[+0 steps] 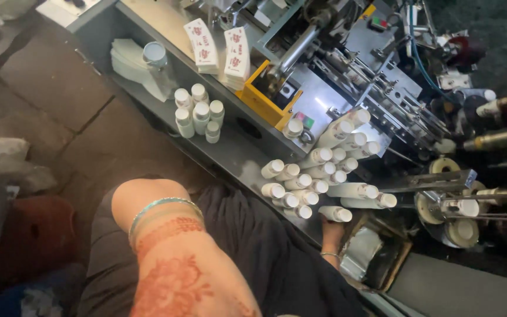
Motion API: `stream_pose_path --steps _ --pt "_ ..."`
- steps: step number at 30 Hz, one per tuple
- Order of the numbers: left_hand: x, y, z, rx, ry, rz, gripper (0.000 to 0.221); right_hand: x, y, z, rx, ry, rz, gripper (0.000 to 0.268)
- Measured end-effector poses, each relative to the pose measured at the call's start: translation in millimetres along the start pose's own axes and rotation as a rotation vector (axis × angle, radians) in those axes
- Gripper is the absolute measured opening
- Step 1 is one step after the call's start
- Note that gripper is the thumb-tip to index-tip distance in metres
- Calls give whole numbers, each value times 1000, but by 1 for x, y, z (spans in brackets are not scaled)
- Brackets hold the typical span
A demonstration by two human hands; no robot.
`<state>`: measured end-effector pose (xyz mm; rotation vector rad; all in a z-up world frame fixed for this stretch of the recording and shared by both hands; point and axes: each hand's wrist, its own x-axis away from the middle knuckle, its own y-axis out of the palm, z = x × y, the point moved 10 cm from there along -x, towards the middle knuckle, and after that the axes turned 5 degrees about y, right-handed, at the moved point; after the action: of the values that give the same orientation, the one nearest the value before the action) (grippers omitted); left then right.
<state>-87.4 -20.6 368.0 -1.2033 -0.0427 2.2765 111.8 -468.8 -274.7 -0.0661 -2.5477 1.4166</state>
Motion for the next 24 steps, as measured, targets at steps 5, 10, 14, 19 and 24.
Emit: stream_pose_path --steps 5,10,14,19,24 --pt "27 -17 -1 111 105 -108 21 50 -35 -32 55 76 -11 58" --pt "75 -61 0 235 206 -207 20 97 -80 -9 125 172 -49 53" --pt "123 -125 4 364 272 -321 20 149 -121 7 106 276 0 45" --pt "189 -213 9 523 363 -424 20 237 -204 -194 123 595 206 31" --pt "235 -297 27 650 462 -518 20 218 -157 -513 -369 -31 87 25"
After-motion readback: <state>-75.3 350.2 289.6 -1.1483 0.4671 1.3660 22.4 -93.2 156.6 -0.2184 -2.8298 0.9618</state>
